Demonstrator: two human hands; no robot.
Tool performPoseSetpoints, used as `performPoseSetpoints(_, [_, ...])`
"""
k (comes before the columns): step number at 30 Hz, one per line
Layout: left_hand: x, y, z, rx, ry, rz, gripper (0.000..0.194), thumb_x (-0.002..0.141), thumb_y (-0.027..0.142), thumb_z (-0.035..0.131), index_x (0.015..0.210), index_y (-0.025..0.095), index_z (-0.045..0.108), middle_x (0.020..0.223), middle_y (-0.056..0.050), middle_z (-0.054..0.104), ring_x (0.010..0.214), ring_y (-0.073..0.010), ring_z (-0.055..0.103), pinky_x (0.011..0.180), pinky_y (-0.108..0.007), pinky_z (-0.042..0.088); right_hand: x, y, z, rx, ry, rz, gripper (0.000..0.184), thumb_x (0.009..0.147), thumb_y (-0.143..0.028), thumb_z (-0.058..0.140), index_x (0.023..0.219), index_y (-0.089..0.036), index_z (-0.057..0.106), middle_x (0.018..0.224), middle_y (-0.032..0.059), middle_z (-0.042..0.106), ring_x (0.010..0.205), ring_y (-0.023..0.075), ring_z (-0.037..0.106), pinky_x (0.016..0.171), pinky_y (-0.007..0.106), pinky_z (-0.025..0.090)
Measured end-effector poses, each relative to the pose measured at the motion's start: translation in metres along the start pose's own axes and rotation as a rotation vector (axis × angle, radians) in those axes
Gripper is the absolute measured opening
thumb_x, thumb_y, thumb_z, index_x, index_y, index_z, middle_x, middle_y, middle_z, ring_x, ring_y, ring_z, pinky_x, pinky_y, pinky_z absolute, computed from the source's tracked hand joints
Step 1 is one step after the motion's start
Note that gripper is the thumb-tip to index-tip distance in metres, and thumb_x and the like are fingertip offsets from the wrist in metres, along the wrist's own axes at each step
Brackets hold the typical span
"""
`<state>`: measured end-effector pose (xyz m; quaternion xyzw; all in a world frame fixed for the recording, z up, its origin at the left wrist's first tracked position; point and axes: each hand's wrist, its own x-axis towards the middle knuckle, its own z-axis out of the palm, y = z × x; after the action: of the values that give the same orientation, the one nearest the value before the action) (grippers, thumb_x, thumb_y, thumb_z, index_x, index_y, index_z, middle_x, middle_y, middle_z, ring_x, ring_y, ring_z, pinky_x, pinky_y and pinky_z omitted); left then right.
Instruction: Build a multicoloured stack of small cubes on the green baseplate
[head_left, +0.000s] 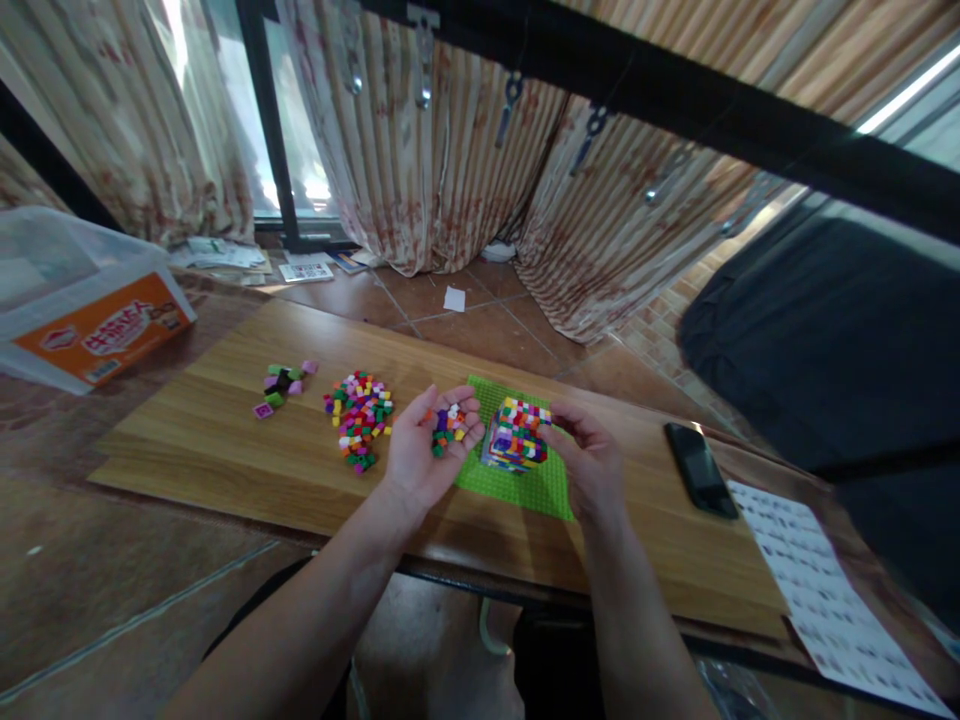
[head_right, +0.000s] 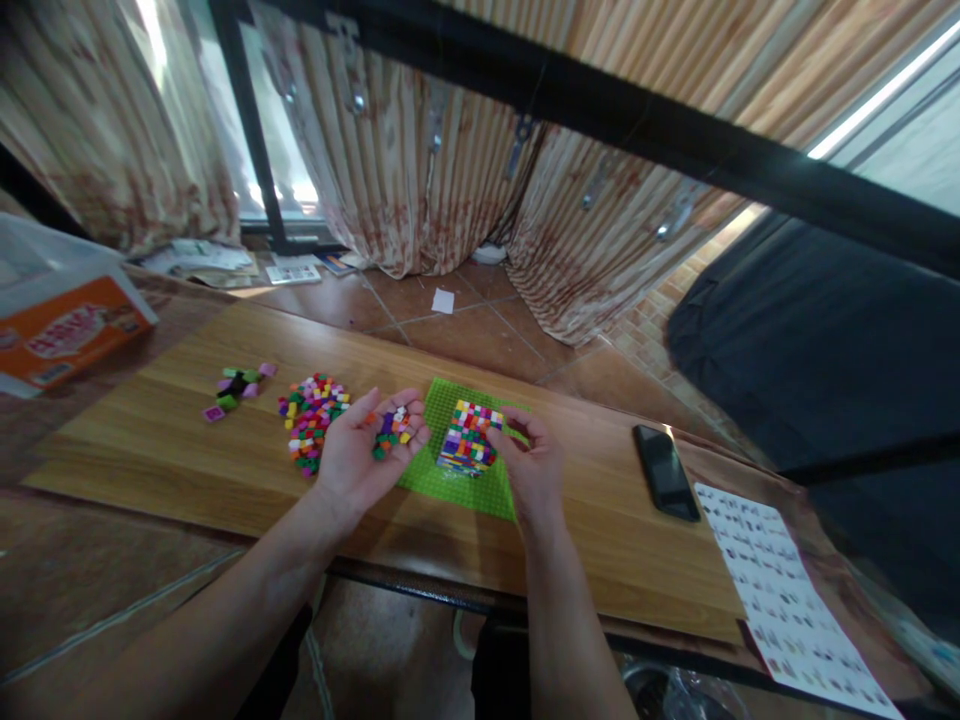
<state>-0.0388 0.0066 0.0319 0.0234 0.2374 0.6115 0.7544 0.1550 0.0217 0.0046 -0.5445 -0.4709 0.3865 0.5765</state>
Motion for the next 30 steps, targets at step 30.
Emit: performPoseSetpoints(30, [-0.001, 0.0, 0.0, -0.002, 0.003, -0.005, 0.035, 0.09, 0.031, 0.046, 0.082, 0.006, 0.069, 0.074, -0.01, 0.065, 0.063, -0.0132, 0.06, 0.066, -0.027, 0.053, -0.002, 0.005, 0.01, -0.206, 0.116, -0.156, 0.021, 0.065, -0.036, 0.076, 0.073, -0.019, 0.069, 0.094, 0.0053, 0.068, 0.086, 0.0198, 0.064, 0.077, 0.038, 0.052])
